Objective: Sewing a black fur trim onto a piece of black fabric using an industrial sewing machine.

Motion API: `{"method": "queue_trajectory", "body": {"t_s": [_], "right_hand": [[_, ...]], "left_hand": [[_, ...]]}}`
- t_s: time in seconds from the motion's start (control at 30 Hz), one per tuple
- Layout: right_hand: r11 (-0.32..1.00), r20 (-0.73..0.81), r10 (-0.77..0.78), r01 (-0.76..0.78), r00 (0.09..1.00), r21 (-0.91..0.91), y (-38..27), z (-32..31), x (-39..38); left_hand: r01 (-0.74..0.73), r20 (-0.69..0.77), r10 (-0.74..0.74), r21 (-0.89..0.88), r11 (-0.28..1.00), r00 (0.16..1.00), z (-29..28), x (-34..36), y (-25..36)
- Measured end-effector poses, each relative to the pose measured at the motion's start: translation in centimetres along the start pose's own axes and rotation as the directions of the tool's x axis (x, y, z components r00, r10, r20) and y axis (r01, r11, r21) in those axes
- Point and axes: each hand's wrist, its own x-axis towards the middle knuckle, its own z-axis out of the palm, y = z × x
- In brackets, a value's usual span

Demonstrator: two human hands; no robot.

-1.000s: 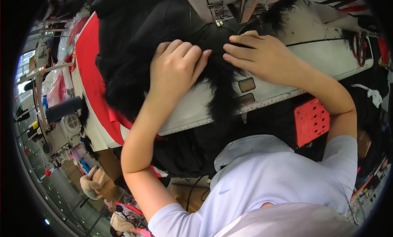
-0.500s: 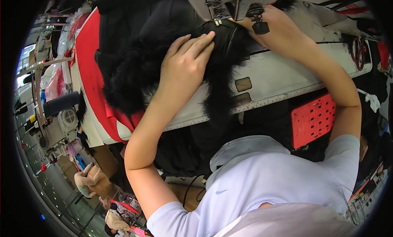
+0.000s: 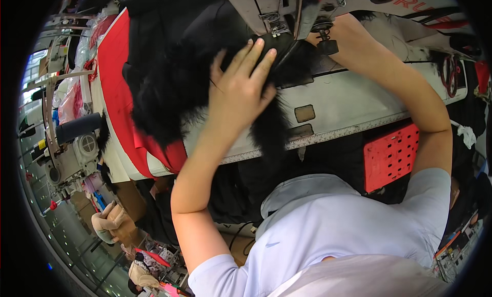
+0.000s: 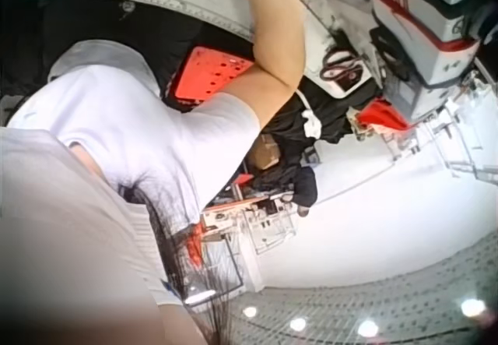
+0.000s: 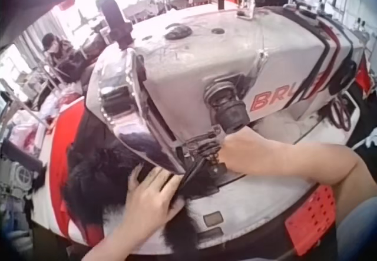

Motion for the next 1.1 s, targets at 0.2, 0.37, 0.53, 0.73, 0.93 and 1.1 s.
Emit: {"method": "queue_trajectory", "body": {"t_s": [0.2, 0.37, 0.53, 0.73, 0.93, 1.1], "right_hand": [[0.970, -0.089, 0.244, -0.245, 0.966, 0.004, -2.4, 0.6, -0.5], [0.969, -0.194, 0.240, -0.222, 0.951, 0.109, -1.8, 0.9, -0.5], [0.999, -0.043, 0.011, -0.013, 0.999, -0.029, 1.7, 2.6, -1.5], [0.996, 0.015, 0.077, -0.077, 0.997, 0.050, 0.0, 0.2, 0.1], [0.990, -0.033, 0.122, -0.124, 0.992, -0.069, -1.7, 0.5, -1.0], [0.974, 0.042, 0.220, -0.217, 0.975, -0.067, -2.0, 0.0, -1.2]], "left_hand": [[-0.266, 0.119, 0.275, -0.088, 0.960, 0.954, -1.4, 2.8, -5.5], [-0.290, 0.101, 0.294, -0.055, 0.955, 0.950, -0.8, 1.8, -4.7], [-0.255, 0.088, 0.254, -0.005, 0.967, 0.963, -0.3, 2.2, -5.1], [-0.310, 0.084, 0.314, -0.057, 0.949, 0.946, -1.1, 2.4, -5.3], [-0.335, 0.157, 0.348, -0.102, 0.937, 0.924, -1.3, 1.2, -3.5], [-0.303, 0.098, 0.309, -0.074, 0.950, 0.946, -0.8, 2.4, -4.0]]}}
